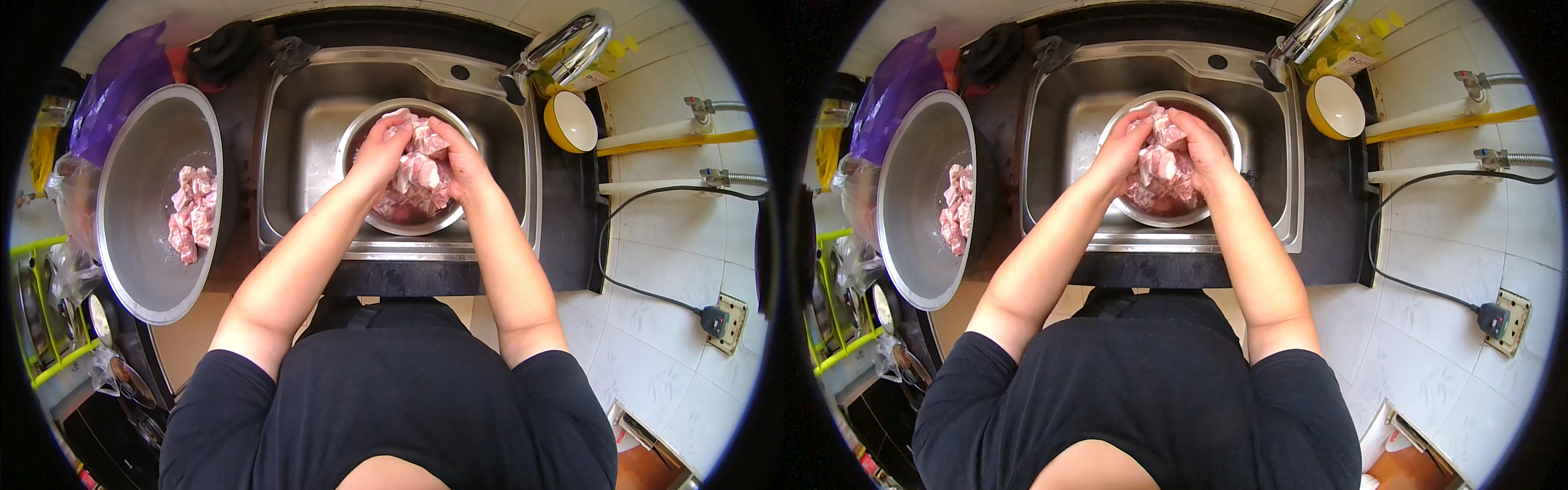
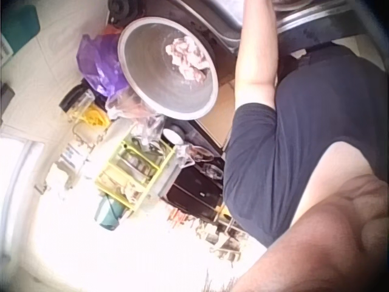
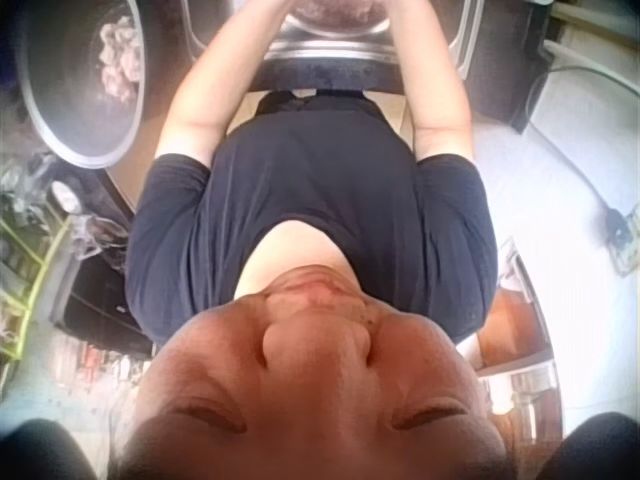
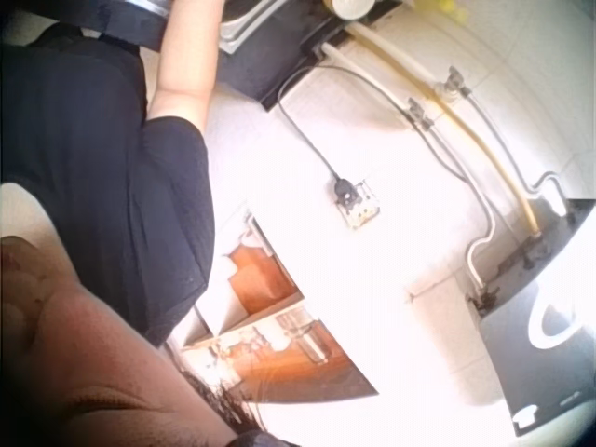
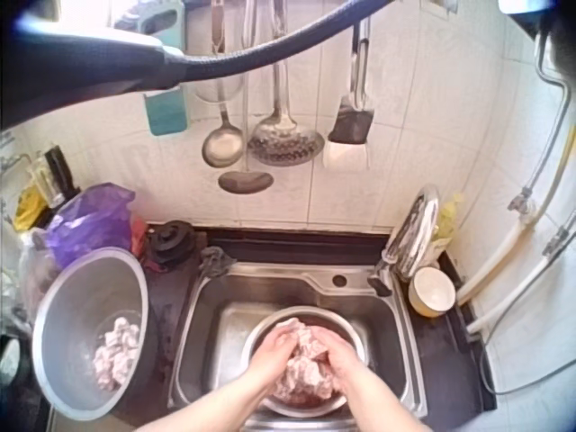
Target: The person washes chunks of raw meat by hand in a metal bowl under running water, then transfers the meat to a larger bowl. They rinse the bowl and wash their hands. Finally, they pour green beans from a purple bag into the bowl and wash them under the tap.
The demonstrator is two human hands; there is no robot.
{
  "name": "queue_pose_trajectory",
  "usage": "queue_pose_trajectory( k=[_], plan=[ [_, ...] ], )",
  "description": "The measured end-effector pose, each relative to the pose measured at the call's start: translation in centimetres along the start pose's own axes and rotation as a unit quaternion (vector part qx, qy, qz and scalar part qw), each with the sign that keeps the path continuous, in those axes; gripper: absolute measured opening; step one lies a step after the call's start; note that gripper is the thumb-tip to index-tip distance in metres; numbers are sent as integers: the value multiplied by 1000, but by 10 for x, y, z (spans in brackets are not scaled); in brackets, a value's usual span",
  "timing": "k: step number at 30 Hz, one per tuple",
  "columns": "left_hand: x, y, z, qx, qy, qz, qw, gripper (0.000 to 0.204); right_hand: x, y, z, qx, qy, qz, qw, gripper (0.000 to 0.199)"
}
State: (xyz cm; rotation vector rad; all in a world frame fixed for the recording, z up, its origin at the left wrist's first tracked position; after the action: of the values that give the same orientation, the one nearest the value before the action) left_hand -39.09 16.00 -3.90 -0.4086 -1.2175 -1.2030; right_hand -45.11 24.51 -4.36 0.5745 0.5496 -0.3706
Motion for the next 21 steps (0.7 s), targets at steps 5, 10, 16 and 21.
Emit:
queue_pose_trajectory(
  k=[5, 10, 16, 21],
  plan=[
    [40, 14, 12, -23, -11, 38, 999, 37, -28, 22, 45, -38, 7, -34, 999, 21],
    [134, 53, 8, -36, -6, 150, 988, 39, -55, 35, 129, -85, 50, -74, 992, 20],
    [256, 141, -62, 0, -16, 348, 937, 32, -33, 50, 300, -303, 103, -71, 945, 29],
    [264, 198, -176, 119, -8, 321, 940, 30, 70, -1, 372, -347, 131, 56, 927, 23]
  ],
)
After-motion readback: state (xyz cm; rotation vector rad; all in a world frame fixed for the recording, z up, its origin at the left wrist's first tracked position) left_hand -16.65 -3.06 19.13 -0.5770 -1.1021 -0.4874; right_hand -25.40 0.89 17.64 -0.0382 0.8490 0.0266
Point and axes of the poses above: each hand's wrist, its own y-axis away from the middle knuckle, its own z-axis out of the palm, x = y × z, the point moved 8 cm from there along -y, towards the middle knuckle, and after that the axes turned 6 degrees about -x, right-handed, at the moved point
